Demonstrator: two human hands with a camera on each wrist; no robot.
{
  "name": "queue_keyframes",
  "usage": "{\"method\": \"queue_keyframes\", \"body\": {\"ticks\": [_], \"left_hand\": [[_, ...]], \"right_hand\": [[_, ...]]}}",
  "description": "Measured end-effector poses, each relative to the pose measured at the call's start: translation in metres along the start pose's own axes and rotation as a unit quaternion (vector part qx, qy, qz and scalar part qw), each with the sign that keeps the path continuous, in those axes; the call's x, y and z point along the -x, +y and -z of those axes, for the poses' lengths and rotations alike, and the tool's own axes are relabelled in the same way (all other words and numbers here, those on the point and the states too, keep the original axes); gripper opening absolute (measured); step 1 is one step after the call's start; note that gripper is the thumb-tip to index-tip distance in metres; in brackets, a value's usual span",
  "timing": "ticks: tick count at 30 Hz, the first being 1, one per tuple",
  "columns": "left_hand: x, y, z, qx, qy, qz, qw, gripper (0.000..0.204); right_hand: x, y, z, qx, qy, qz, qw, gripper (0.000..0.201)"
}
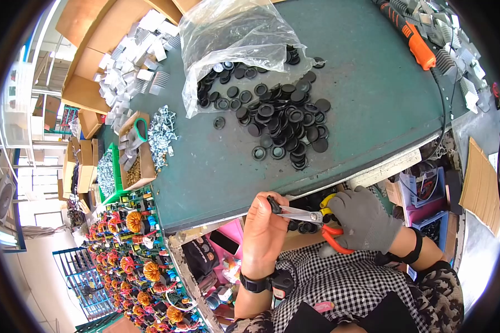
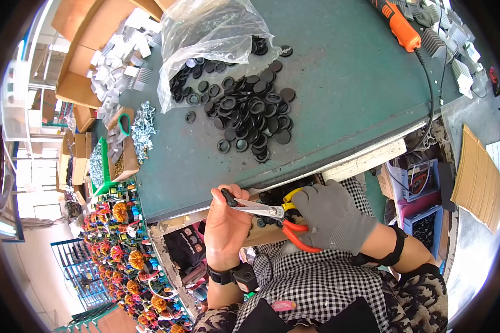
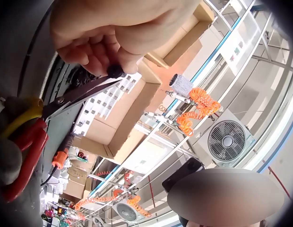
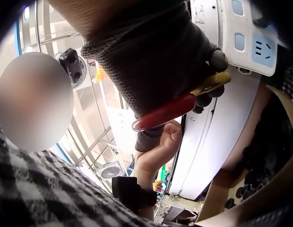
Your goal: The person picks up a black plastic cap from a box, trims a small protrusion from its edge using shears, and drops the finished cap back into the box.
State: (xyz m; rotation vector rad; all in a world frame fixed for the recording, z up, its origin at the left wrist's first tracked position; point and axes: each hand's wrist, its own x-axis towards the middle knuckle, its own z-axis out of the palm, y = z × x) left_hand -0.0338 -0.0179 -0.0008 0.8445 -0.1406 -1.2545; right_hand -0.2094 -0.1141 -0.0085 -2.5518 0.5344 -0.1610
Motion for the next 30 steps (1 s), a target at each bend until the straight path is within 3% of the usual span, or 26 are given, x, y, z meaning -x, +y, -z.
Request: {"method": "queue_keyframes", "body": {"ticks": [3,5,6,10,13,15,16,17,19,20,21,23,27,29,30], "left_hand": [[0.000,-0.005,0.001,-0.052,-0.039,-0.004,0.998,0.024],[0.000,-0.006,0.002,-0.047,-0.045,-0.007,0.998,0.023],[0.000,-0.006,0.003,-0.041,-0.051,-0.008,0.998,0.023],[0.001,-0.002,0.004,-0.038,-0.016,-0.021,0.999,0.025],[0.006,0.006,0.007,-0.130,0.000,-0.053,0.990,0.024],[0.012,0.016,0.002,-0.408,0.048,-0.085,0.908,0.023],[0.010,0.020,0.003,-0.584,-0.019,-0.146,0.799,0.027],[0.005,0.022,0.000,-0.584,-0.017,-0.145,0.799,0.027],[-0.008,0.028,-0.008,-0.740,-0.044,-0.246,0.625,0.032],[-0.017,0.030,-0.009,-0.761,-0.013,-0.281,0.585,0.032],[-0.027,0.033,-0.011,-0.761,-0.014,-0.281,0.585,0.032],[-0.047,0.039,-0.014,-0.806,0.037,-0.352,0.474,0.030],[-0.064,0.046,-0.011,-0.821,0.034,-0.345,0.453,0.029],[-0.059,0.047,-0.012,-0.820,0.054,-0.336,0.460,0.027],[-0.054,0.047,-0.013,-0.811,0.049,-0.329,0.481,0.023]], "right_hand": [[0.003,0.001,0.003,-0.110,-0.044,-0.004,0.993,0.062],[0.008,0.005,-0.003,-0.390,-0.149,-0.017,0.908,0.048],[0.010,0.007,-0.012,-0.460,-0.136,-0.004,0.877,0.034],[0.009,0.007,-0.005,-0.482,-0.130,-0.010,0.866,0.031],[0.011,0.008,0.010,-0.446,-0.148,-0.055,0.881,0.026],[0.016,0.015,0.015,-0.525,-0.134,-0.081,0.837,0.025],[0.019,0.016,0.013,-0.521,-0.070,-0.077,0.847,0.030],[0.020,0.018,0.012,-0.522,-0.071,-0.077,0.846,0.030],[0.019,0.021,0.011,-0.508,-0.008,-0.062,0.859,0.029],[0.018,0.018,0.015,-0.518,-0.021,-0.085,0.851,0.024],[0.017,0.016,0.014,-0.517,-0.020,-0.085,0.851,0.024],[0.018,0.013,0.015,-0.537,-0.022,-0.089,0.839,0.017],[0.020,0.014,0.014,-0.545,-0.048,-0.093,0.832,0.011],[0.019,0.012,0.016,-0.551,-0.042,-0.090,0.828,0.017],[0.018,0.010,0.017,-0.493,-0.055,-0.100,0.863,0.024]]}}
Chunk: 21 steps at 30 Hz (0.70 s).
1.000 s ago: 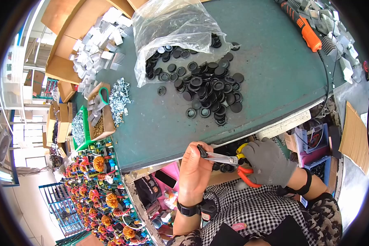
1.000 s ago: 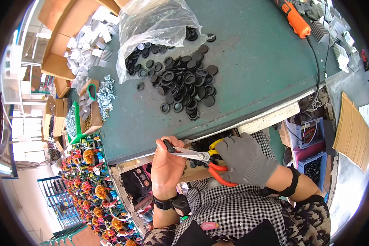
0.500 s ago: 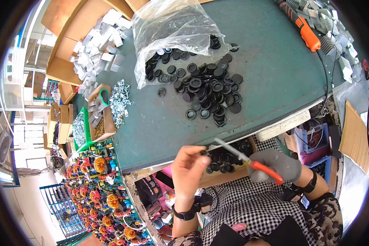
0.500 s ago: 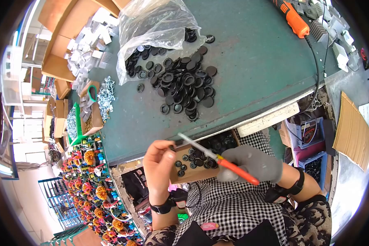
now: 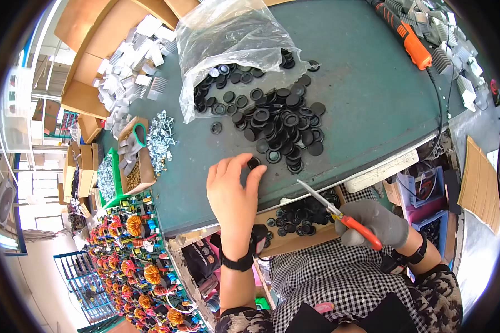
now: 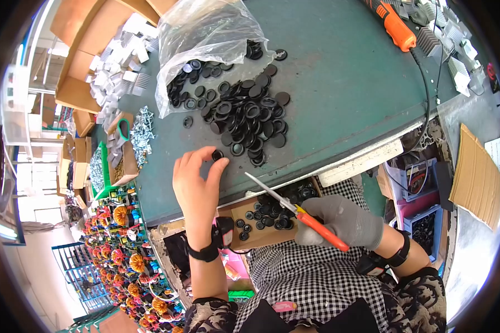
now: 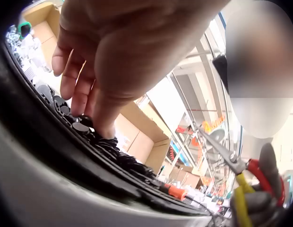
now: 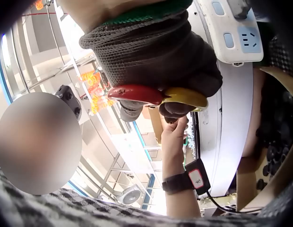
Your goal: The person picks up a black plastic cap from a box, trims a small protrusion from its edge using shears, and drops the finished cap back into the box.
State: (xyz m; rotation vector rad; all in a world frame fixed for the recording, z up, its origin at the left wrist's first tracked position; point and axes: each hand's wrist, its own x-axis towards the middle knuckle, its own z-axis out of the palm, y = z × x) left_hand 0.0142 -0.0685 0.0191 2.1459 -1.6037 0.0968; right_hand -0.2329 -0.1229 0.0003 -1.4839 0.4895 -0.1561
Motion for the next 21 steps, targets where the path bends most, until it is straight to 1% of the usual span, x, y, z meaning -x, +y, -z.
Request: {"method": "queue_keyframes", "body": {"ticks": [1,2,3,4,5,6,7,8,9,11,13,19,21], "left_hand": [[0.006,0.000,0.001,-0.001,-0.002,0.001,1.000,0.023],[0.014,0.000,0.002,0.195,-0.027,0.106,0.975,0.022],[0.021,0.001,0.003,0.381,-0.049,0.206,0.900,0.021],[0.027,0.001,0.004,0.380,-0.049,0.209,0.900,0.021],[0.033,0.001,0.004,0.471,-0.053,0.231,0.850,0.023],[0.039,0.001,0.005,0.557,-0.055,0.251,0.790,0.025],[0.043,0.001,0.005,0.636,-0.057,0.267,0.721,0.027],[0.044,0.003,0.004,0.663,-0.062,0.266,0.697,0.028],[0.045,0.005,0.004,0.663,-0.062,0.266,0.697,0.028],[0.047,0.009,0.002,0.695,-0.060,0.262,0.667,0.026],[0.049,0.012,0.002,0.695,-0.059,0.260,0.667,0.024],[0.056,0.017,0.001,0.666,-0.034,0.282,0.690,0.022],[0.057,0.021,0.003,0.633,-0.018,0.285,0.719,0.021]], "right_hand": [[-0.001,0.000,0.000,0.068,0.000,-0.014,0.998,0.031],[-0.002,0.003,-0.001,0.175,0.015,0.037,0.984,0.049],[-0.004,0.003,-0.002,0.173,0.013,0.036,0.984,0.049],[-0.006,0.002,-0.004,0.242,0.022,0.055,0.968,0.052],[-0.009,0.000,-0.006,0.310,0.031,0.074,0.947,0.056],[-0.012,0.001,-0.008,0.310,0.029,0.074,0.947,0.056],[-0.015,0.002,-0.010,0.350,0.055,0.087,0.931,0.057],[-0.017,0.003,-0.012,0.389,0.083,0.100,0.912,0.058],[-0.018,0.002,-0.013,0.390,0.083,0.099,0.912,0.058],[-0.021,0.001,-0.014,0.431,0.115,0.118,0.887,0.055],[-0.021,0.003,-0.015,0.441,0.115,0.111,0.883,0.055],[-0.022,-0.001,-0.017,0.471,0.121,0.101,0.868,0.056],[-0.023,-0.002,-0.018,0.475,0.125,0.105,0.865,0.056]]}}
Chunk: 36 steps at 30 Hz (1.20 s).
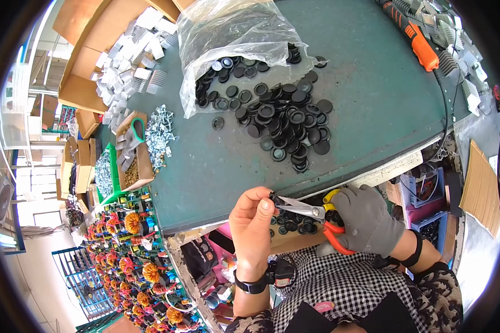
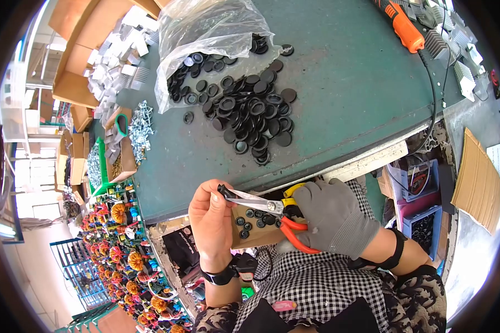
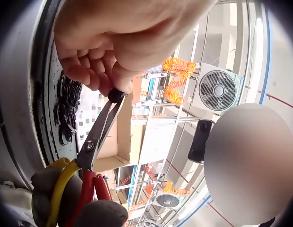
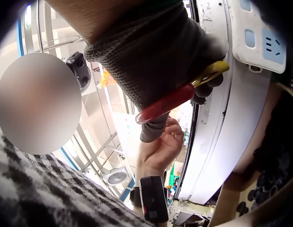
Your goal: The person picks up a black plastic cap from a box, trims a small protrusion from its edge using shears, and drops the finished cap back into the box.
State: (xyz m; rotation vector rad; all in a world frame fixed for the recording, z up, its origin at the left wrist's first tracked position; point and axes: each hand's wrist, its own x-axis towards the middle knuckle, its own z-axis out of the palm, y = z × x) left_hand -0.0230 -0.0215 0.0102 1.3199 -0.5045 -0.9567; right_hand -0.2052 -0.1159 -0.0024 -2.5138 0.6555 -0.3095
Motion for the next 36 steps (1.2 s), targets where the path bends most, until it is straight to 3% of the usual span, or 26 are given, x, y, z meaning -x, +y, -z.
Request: {"method": "queue_keyframes", "body": {"ticks": [3,6,8,12,18,20,21,22,23,24,26,33,34,35,36], "left_hand": [[0.001,-0.002,-0.001,0.022,0.004,0.003,1.000,0.021],[0.001,-0.003,0.000,0.038,-0.006,0.007,0.999,0.022],[0.000,-0.004,-0.002,0.056,-0.017,0.012,0.998,0.023],[0.000,-0.003,-0.003,0.088,-0.045,0.022,0.995,0.026],[0.005,-0.008,-0.004,0.098,-0.044,0.068,0.992,0.026],[0.006,-0.012,-0.002,0.088,-0.050,0.063,0.993,0.025],[0.007,-0.013,-0.001,0.078,-0.056,0.058,0.994,0.024],[0.008,-0.013,-0.001,0.078,-0.056,0.058,0.994,0.024],[0.009,-0.011,-0.002,0.041,-0.042,0.046,0.997,0.023],[0.010,-0.010,-0.002,0.003,-0.029,0.034,0.999,0.022],[0.010,-0.008,-0.001,-0.016,-0.029,0.031,0.999,0.022],[0.009,0.004,0.010,-0.102,-0.027,0.057,0.993,0.017],[0.008,0.008,0.012,-0.101,-0.025,0.057,0.993,0.017],[0.006,0.014,0.015,-0.229,-0.096,0.039,0.968,0.018],[0.005,0.019,0.014,-0.351,-0.166,0.019,0.922,0.020]], "right_hand": [[0.002,0.000,-0.003,-0.001,0.028,0.004,1.000,0.054],[0.008,0.000,-0.005,-0.034,0.022,0.001,0.999,0.059],[0.009,0.000,-0.004,-0.076,-0.024,-0.021,0.997,0.056],[0.012,0.003,-0.007,-0.048,-0.023,-0.018,0.998,0.052],[0.009,0.014,-0.008,-0.058,0.016,0.058,0.997,0.057],[0.011,0.013,-0.006,-0.132,-0.070,0.039,0.988,0.059],[0.012,0.012,-0.005,-0.133,-0.070,0.038,0.988,0.059],[0.013,0.012,-0.003,-0.206,-0.142,0.006,0.968,0.057],[0.014,0.011,-0.002,-0.278,-0.213,-0.026,0.936,0.055],[0.016,0.012,-0.005,-0.278,-0.214,-0.026,0.936,0.055],[0.018,0.014,-0.011,-0.395,-0.163,-0.046,0.903,0.050],[0.022,0.018,0.010,-0.347,-0.222,-0.051,0.910,0.040],[0.024,0.022,0.016,-0.405,-0.201,-0.093,0.887,0.033],[0.026,0.025,0.019,-0.462,-0.179,-0.135,0.858,0.027],[0.028,0.029,0.018,-0.461,-0.180,-0.135,0.858,0.027]]}}
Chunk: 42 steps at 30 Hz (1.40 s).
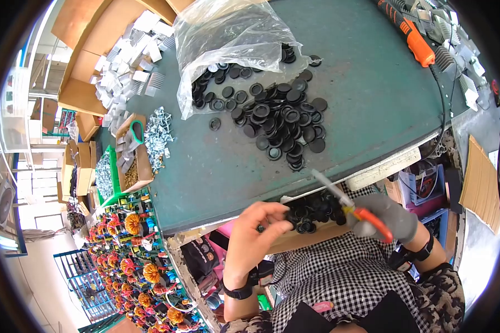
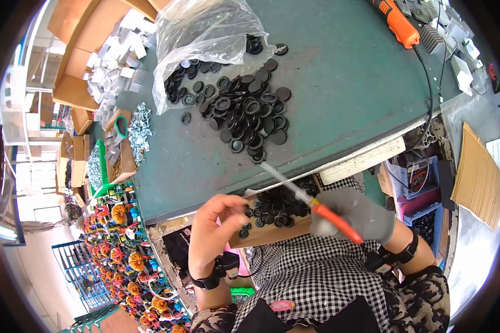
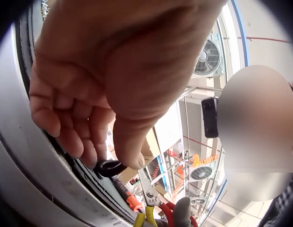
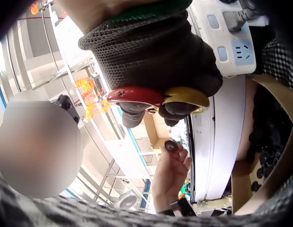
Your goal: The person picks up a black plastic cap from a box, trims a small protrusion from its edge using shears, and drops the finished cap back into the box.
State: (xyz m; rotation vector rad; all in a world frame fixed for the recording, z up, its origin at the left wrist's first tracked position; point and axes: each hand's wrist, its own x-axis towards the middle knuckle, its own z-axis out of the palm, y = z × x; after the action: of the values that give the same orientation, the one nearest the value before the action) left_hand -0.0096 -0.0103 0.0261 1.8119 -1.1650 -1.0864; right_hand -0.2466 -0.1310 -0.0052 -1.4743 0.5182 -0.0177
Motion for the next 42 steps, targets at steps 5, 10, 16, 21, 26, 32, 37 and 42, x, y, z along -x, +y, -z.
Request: {"method": "queue_keyframes", "body": {"ticks": [5,10,16,21,26,32,37,42], "left_hand": [[-0.036,0.013,-0.006,-0.206,0.148,-0.160,0.954,0.017],[-0.072,0.012,-0.008,-0.371,0.227,-0.225,0.872,0.016],[-0.064,0.006,-0.004,-0.360,0.253,-0.250,0.862,0.007],[-0.035,0.009,-0.011,0.195,0.171,-0.062,0.964,0.017],[-0.024,0.006,-0.018,0.332,0.121,-0.053,0.934,0.032],[-0.021,0.002,-0.023,0.323,0.144,-0.063,0.933,0.030],[-0.018,0.000,-0.027,0.319,0.186,-0.061,0.927,0.023],[-0.016,0.002,-0.032,0.243,0.237,-0.078,0.937,0.020]], "right_hand": [[-0.004,0.005,-0.002,0.002,0.100,0.111,0.989,0.015],[-0.005,0.002,-0.007,0.006,0.055,0.043,0.998,0.017],[-0.005,0.000,-0.004,0.008,0.047,0.028,0.998,0.039],[-0.015,-0.004,-0.013,0.246,0.092,0.112,0.958,0.061],[-0.025,-0.009,-0.021,0.331,0.128,0.139,0.924,0.069],[-0.027,-0.012,-0.026,0.438,0.181,0.133,0.870,0.075],[-0.028,-0.012,-0.028,0.456,0.189,0.136,0.859,0.077],[-0.029,-0.012,-0.029,0.494,0.183,0.126,0.841,0.071]]}}
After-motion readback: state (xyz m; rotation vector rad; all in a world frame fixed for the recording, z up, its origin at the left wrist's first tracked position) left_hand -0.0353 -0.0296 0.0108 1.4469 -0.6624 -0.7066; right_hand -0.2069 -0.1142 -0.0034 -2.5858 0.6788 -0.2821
